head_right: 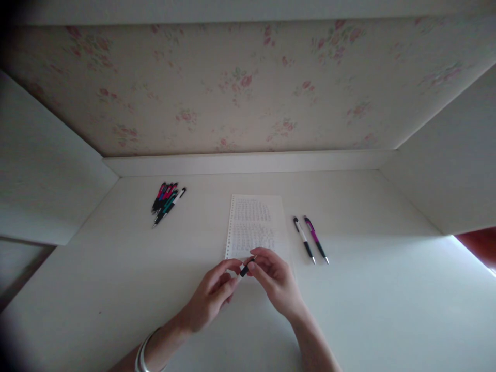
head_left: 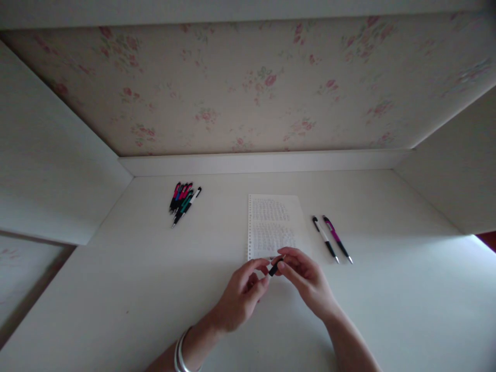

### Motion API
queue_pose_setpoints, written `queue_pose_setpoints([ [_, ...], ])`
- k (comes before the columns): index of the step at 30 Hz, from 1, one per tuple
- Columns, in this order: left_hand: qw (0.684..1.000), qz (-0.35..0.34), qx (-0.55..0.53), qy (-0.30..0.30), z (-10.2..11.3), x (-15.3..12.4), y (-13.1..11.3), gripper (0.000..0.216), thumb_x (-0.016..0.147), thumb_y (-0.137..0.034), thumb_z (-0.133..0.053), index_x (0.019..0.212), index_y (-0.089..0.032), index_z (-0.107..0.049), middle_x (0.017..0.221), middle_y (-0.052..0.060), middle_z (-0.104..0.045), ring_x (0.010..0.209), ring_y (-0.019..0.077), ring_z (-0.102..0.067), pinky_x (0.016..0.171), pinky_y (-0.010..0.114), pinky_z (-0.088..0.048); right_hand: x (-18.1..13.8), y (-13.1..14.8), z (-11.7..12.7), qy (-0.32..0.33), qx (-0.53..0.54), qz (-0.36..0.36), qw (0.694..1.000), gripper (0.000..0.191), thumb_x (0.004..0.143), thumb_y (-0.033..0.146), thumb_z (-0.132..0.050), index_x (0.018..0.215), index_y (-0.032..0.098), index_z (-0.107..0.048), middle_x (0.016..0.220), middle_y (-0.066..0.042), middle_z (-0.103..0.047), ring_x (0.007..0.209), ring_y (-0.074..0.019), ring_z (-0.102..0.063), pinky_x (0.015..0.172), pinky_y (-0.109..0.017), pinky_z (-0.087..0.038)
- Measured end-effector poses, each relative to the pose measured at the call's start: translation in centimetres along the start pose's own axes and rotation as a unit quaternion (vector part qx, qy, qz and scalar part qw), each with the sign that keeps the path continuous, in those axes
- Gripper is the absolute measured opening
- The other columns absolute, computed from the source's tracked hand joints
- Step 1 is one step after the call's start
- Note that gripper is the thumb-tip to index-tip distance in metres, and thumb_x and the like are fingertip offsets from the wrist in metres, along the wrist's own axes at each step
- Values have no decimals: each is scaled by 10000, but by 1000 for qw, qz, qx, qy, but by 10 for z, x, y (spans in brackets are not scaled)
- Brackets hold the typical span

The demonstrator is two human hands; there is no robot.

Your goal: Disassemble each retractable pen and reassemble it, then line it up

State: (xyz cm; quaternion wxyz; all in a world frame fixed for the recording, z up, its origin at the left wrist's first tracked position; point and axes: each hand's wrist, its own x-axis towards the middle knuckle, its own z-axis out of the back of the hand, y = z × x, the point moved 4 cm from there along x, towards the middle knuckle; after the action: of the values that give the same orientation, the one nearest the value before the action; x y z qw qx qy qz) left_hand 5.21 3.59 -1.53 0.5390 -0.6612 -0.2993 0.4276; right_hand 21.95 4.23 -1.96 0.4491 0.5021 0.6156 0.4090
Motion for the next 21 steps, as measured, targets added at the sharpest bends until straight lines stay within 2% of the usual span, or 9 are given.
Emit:
queue_pose_setpoints([
  [4, 997, -39, 62, -4, -2, 3, -1, 389, 947, -432, -535, 1237, -179, -592, 740, -16, -514, 594, 95, -419, 528, 213, -324, 1, -1, -1, -15, 1, -1, 1000, 308, 829, 334, -735, 1114, 263, -641, 860, -24, -741, 761, -140, -665, 738, -274, -539],
  [8, 995, -29, 92, 3, -5, 3, -1, 339, 984, -424, -461, 1104, -171, -651, 700, -17, -504, 625, 115, -422, 575, 232, -335, 3, -1, 14, -90, 14, 18, 996, 291, 812, 331, -750, 1079, 250, -666, 884, -38, -748, 756, -146, -671, 736, -278, -547],
  [13, 997, -12, 67, -20, -3, 1, 4, 280, 980, -403, -468, 975, -166, -618, 736, -5, -534, 668, 124, -459, 614, 236, -353, 3, 4, 36, -210, 14, 72, 975, 207, 803, 363, -747, 954, 231, -694, 903, -44, -736, 767, -159, -675, 723, -292, -552],
  [17, 1000, 2, -7, -28, -1, 1, 13, 283, 992, -424, -429, 978, -177, -567, 683, -30, -470, 637, 114, -414, 584, 225, -329, 6, 6, 43, -248, -100, 98, 958, 215, 780, 376, -757, 928, 231, -703, 891, -38, -728, 799, -169, -669, 746, -296, -539],
  [21, 997, 15, -62, -35, -1, 2, 17, 340, 987, -483, -411, 981, -175, -556, 620, -59, -375, 566, 103, -318, 512, 223, -257, 9, 0, 41, -261, -238, 88, 932, 239, 810, 428, -701, 924, 218, -692, 827, -42, -725, 736, -183, -671, 676, -297, -534],
])
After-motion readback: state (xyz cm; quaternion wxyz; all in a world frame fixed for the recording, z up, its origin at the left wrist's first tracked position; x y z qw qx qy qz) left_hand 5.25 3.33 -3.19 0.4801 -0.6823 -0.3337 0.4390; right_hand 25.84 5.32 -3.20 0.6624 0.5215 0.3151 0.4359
